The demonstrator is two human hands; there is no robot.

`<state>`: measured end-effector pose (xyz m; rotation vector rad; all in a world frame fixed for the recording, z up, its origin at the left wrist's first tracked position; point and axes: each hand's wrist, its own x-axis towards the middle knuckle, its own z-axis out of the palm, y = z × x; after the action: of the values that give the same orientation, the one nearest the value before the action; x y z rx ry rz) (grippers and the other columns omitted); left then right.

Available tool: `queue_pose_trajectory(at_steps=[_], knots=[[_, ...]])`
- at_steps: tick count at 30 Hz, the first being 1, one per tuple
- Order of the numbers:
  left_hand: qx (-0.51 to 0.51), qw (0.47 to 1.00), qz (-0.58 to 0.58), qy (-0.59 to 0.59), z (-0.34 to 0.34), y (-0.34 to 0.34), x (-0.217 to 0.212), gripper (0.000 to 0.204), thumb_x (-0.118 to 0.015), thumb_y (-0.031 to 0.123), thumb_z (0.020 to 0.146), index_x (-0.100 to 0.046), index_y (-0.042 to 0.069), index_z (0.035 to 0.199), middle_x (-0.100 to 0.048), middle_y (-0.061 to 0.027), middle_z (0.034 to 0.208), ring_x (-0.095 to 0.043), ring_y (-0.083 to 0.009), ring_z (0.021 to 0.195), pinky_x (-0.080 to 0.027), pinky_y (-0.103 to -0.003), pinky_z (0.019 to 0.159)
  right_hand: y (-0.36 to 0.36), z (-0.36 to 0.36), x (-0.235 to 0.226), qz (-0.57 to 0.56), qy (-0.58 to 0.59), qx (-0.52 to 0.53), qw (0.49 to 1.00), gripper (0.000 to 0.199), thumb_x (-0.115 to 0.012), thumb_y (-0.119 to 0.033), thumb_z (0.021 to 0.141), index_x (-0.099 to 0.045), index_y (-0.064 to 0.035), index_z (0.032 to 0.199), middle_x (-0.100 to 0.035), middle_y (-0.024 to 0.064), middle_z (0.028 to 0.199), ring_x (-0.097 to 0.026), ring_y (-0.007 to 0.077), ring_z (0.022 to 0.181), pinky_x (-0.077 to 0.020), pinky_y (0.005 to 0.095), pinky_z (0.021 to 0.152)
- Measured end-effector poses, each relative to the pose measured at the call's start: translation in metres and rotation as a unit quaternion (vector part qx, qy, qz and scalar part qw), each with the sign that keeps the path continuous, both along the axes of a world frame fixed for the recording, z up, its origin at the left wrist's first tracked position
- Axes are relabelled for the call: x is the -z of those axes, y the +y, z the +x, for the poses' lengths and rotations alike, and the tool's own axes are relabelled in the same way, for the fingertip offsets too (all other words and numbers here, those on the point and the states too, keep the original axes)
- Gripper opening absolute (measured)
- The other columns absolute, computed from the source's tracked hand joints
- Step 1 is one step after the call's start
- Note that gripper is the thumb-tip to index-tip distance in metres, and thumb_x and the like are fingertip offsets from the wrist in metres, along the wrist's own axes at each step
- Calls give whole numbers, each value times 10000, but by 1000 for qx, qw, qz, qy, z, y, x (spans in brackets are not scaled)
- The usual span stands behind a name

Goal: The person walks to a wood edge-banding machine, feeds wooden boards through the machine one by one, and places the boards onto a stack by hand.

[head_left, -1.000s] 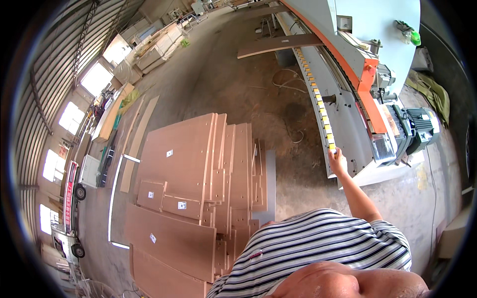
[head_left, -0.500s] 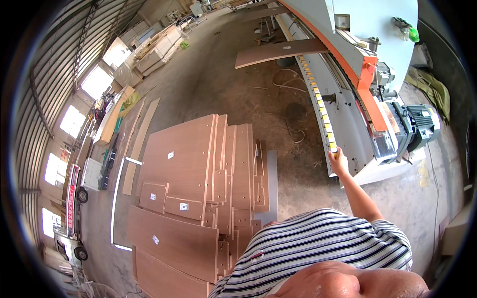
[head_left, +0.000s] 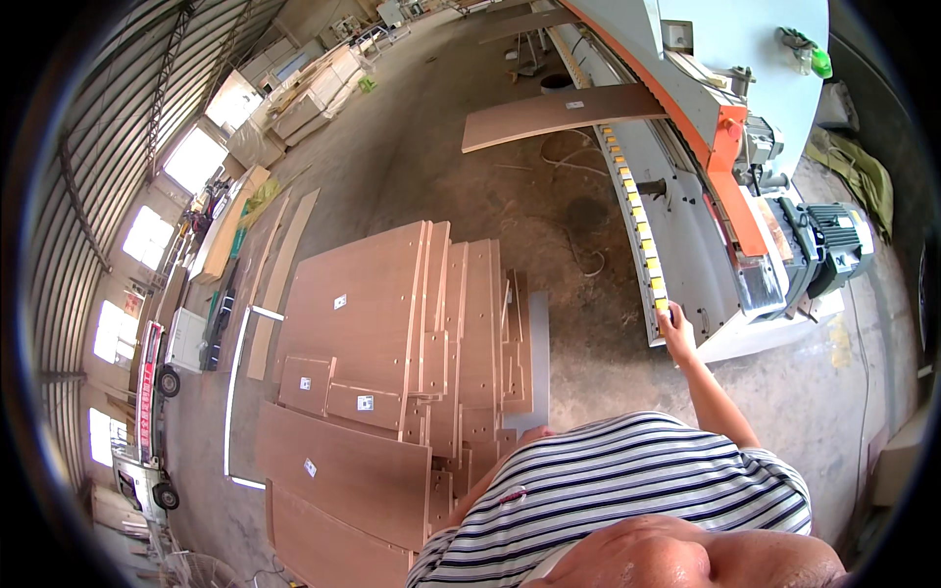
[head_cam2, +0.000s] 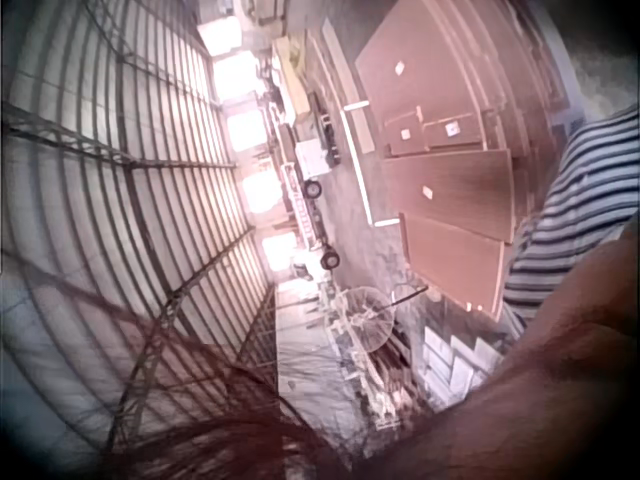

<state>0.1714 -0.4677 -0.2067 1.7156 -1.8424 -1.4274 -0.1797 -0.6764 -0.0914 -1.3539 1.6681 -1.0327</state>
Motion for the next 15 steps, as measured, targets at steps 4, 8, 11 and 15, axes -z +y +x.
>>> queue_pose_trajectory(at_steps=[4,8,11,15], knots=[[-60,998,28,0,3,-27,3,195,-579,216,848,-657,55,926,-684,-91,820,-672,-204,738,-523,-335,685,15,-27,31,18,-161,-21,987,382,-475,-372,965,-566,-43,1135,-598,35,900,-526,100,842,-429,257,773],[-146,979,92,109,7,-52,28,226,-506,184,932,-590,14,1054,-674,-127,900,-670,-194,773,-533,-323,718,38,-41,61,24,-235,-28,971,363,-444,-391,981,-587,-60,1022,-536,-21,795,-475,68,723,-399,217,686],[-156,963,138,171,4,-81,18,245,-459,209,974,-538,31,1123,-664,-125,1014,-654,-190,891,-511,-318,744,54,-47,80,24,-205,-10,978,346,-460,-374,976,-574,-50,935,-561,-6,790,-513,85,724,-416,231,676],[-242,934,174,199,-16,-125,-36,323,-474,327,964,-511,68,1152,-661,-118,1071,-653,-179,890,-484,-285,760,81,-51,86,82,-129,44,987,368,-493,-338,952,-567,13,871,-586,57,727,-512,117,671,-442,273,641]])
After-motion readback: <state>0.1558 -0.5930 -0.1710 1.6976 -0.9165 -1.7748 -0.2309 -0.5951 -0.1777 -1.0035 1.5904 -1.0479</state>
